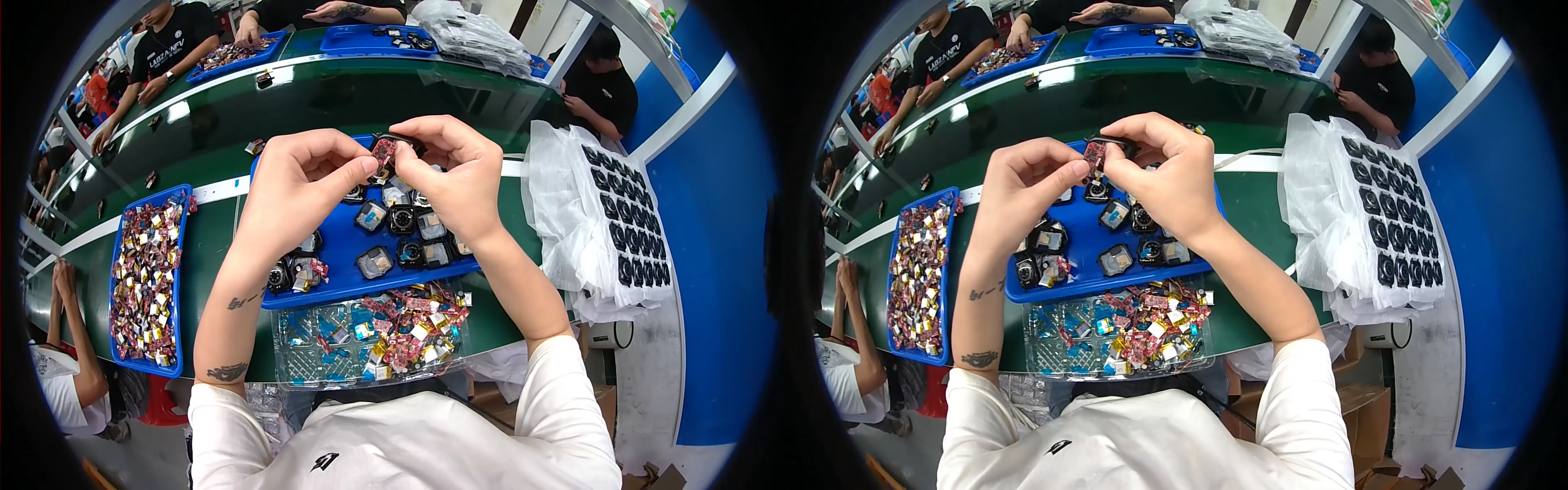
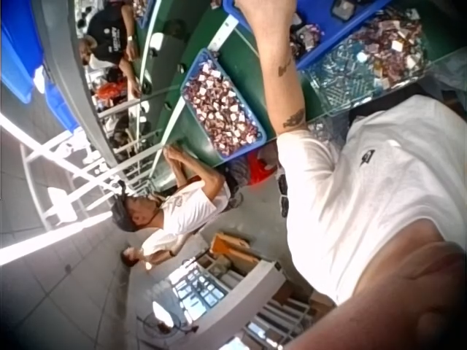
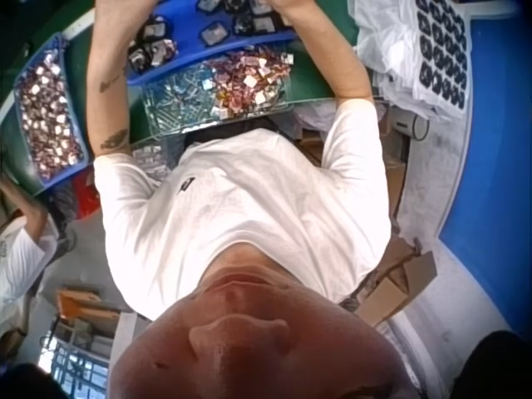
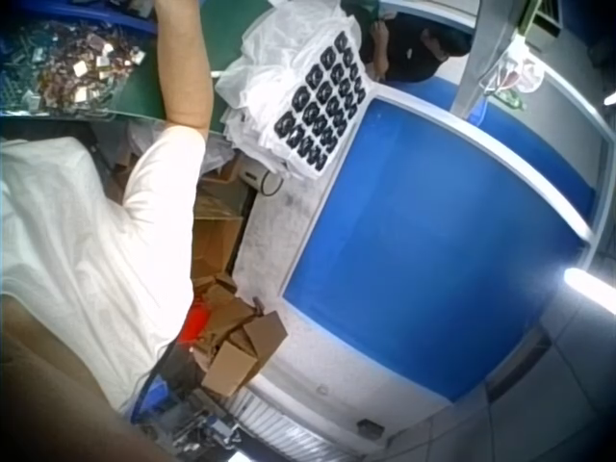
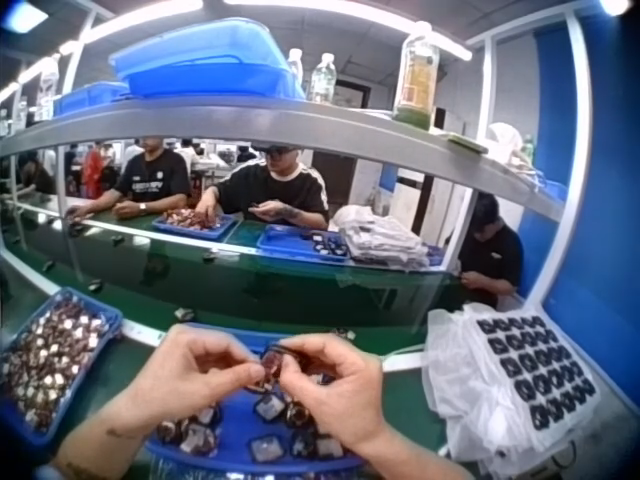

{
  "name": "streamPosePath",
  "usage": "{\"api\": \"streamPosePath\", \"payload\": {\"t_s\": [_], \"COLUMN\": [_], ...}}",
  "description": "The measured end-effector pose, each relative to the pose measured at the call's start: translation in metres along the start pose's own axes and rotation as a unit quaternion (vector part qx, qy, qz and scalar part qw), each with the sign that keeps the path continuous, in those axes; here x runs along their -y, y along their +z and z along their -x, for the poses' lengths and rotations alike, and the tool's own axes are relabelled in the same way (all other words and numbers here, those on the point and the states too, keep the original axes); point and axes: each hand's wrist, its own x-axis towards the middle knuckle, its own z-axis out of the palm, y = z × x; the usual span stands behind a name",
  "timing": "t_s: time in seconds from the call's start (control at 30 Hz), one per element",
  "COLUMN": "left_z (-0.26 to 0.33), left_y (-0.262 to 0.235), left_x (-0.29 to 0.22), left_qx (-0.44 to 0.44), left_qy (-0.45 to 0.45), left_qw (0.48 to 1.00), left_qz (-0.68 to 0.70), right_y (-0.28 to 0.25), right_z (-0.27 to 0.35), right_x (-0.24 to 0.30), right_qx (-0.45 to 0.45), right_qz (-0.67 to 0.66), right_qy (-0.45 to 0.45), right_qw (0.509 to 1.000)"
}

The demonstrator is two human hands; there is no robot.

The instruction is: Assemble small camera lens modules into their housings on a production line.

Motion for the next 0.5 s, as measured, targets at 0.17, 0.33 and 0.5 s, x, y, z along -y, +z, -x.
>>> {"api": "streamPosePath", "payload": {"t_s": [0.17, 0.33, 0.5], "left_z": [-0.0007, -0.0030, -0.0041], "left_y": [-0.0028, -0.0062, -0.0004], "left_x": [-0.0007, -0.0016, 0.0024], "left_qx": [0.000, -0.016, -0.038], "left_qy": [-0.046, -0.075, -0.027], "left_qw": [0.998, 0.995, 0.998], "left_qz": [0.048, 0.060, 0.038], "right_y": [0.0023, -0.0001, 0.0006], "right_z": [0.0010, -0.0011, -0.0004], "right_x": [-0.0022, -0.0018, 0.0025], "right_qx": [0.011, 0.044, 0.050], "right_qz": [-0.015, -0.060, -0.108], "right_qy": [-0.008, -0.002, 0.034], "right_qw": [1.000, 0.997, 0.992]}}
